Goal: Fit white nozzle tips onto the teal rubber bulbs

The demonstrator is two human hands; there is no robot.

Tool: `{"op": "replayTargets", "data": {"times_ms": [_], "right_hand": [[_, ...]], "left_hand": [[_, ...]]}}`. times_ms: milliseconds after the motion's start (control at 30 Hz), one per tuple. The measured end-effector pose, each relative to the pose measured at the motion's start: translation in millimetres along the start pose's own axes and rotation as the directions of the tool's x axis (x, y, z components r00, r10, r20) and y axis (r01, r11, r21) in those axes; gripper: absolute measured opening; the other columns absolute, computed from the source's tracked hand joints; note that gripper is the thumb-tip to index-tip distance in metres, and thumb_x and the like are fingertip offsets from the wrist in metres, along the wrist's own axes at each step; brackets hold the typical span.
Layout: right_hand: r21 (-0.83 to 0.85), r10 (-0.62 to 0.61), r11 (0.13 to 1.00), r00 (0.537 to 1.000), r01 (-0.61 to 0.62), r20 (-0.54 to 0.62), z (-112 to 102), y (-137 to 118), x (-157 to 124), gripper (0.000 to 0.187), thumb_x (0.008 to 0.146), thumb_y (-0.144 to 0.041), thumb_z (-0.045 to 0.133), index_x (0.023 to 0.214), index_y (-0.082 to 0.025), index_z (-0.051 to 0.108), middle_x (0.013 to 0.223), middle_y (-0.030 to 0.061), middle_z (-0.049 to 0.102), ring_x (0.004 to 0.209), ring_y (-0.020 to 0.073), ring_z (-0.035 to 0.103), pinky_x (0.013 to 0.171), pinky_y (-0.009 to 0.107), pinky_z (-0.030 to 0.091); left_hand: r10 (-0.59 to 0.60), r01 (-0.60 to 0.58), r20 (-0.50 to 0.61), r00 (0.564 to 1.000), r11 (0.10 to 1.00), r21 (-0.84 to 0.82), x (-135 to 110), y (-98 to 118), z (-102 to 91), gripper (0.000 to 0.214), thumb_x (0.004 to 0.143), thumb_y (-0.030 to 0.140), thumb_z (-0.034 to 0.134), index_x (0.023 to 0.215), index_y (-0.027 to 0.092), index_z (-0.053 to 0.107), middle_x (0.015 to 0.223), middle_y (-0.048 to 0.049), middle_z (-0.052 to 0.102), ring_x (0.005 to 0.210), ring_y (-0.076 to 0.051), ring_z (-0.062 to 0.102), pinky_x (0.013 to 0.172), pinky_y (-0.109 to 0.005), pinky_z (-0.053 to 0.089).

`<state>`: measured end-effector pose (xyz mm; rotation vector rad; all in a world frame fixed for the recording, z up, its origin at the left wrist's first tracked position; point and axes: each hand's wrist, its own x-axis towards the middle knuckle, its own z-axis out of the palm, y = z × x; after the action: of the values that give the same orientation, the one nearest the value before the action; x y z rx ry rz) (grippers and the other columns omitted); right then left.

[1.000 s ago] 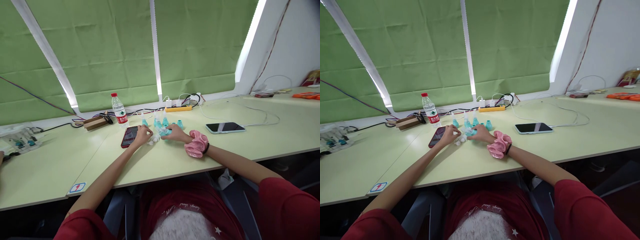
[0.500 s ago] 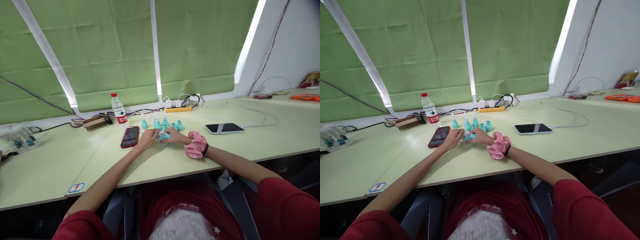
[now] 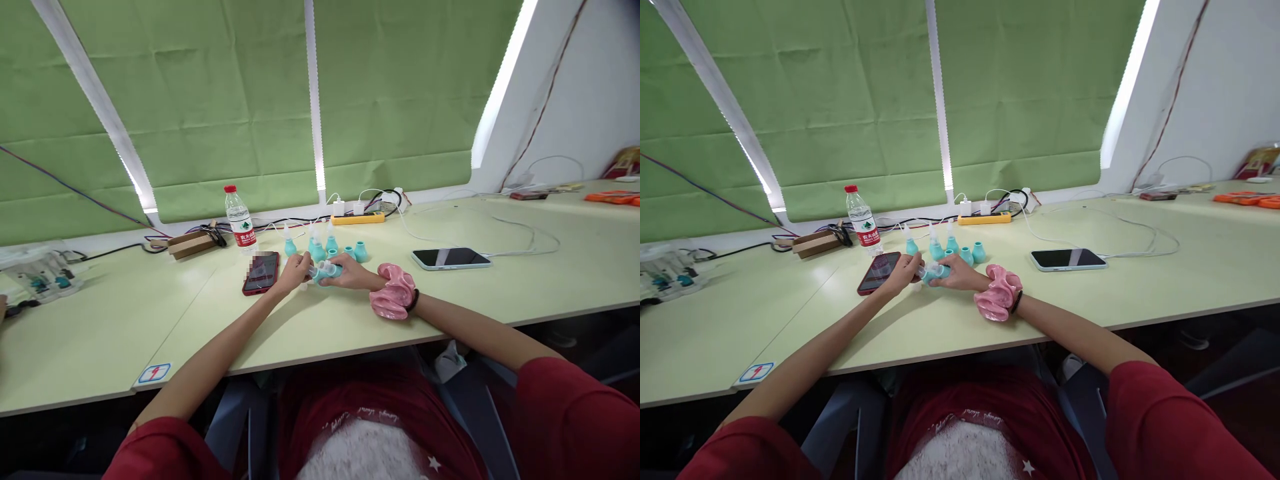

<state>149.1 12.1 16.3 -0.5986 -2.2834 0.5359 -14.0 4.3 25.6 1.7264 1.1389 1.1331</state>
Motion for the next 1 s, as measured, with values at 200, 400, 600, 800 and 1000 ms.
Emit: {"op": "replayTargets", "data": {"times_ms": [200,400,600,800,1000], "right_hand": [[-0.067,0.037,0.997,0.998,-0.034,0.043,-3,2,-1,0.028,0.060,-0.035,0.057,0.051,-0.013,0.043,0.051,-0.0050,0.034,0.051,0.0058,0.031,0.048,0.019,0.025],[-0.090,0.214,0.974,0.973,-0.207,0.085,1,7,2,0.035,0.053,-0.037,0.060,0.048,-0.015,0.034,0.048,-0.0063,0.027,0.048,0.0048,0.025,0.044,0.019,0.019],[0.026,0.294,0.954,0.947,-0.300,0.131,0,0,2,0.033,0.053,-0.038,0.059,0.050,-0.015,0.036,0.050,-0.0058,0.031,0.047,0.0048,0.026,0.043,0.020,0.020],[0.098,0.259,0.954,0.946,-0.282,0.197,4,-2,1,0.033,0.053,-0.029,0.058,0.048,-0.016,0.028,0.047,-0.0071,0.025,0.047,0.0036,0.022,0.042,0.019,0.016],[0.059,0.179,0.978,0.945,-0.203,0.274,4,-8,1,0.025,0.052,-0.020,0.055,0.050,-0.016,0.031,0.047,-0.0077,0.027,0.046,0.0034,0.024,0.042,0.018,0.018]], "left_hand": [[-0.205,0.187,-0.009,0.979,0.908,-0.376,2,8,-13.8,0.028,0.070,0.033,0.046,0.049,0.015,0.038,0.037,0.0029,0.038,0.031,-0.004,0.030,0.033,-0.017,0.020],[-0.385,0.432,0.195,0.902,0.804,-0.408,1,7,-15.1,0.014,0.064,0.027,0.044,0.061,0.013,0.047,0.052,-0.0030,0.049,0.039,-0.007,0.038,0.035,-0.017,0.022],[0.100,-0.099,-0.003,0.995,0.985,0.141,-8,7,1.2,0.035,0.067,0.046,0.049,0.055,0.014,0.046,0.046,0.0041,0.036,0.040,-0.004,0.028,0.040,-0.019,0.020],[0.393,-0.392,0.169,0.904,0.605,0.693,-15,8,11.9,0.043,0.075,0.048,0.040,0.050,0.013,0.043,0.043,0.0034,0.035,0.043,-0.006,0.029,0.045,-0.021,0.019],[0.461,-0.501,0.332,0.823,0.313,0.807,-19,12,12.2,0.037,0.079,0.042,0.033,0.061,0.015,0.049,0.049,-0.0006,0.047,0.044,-0.010,0.038,0.045,-0.022,0.017]]}}
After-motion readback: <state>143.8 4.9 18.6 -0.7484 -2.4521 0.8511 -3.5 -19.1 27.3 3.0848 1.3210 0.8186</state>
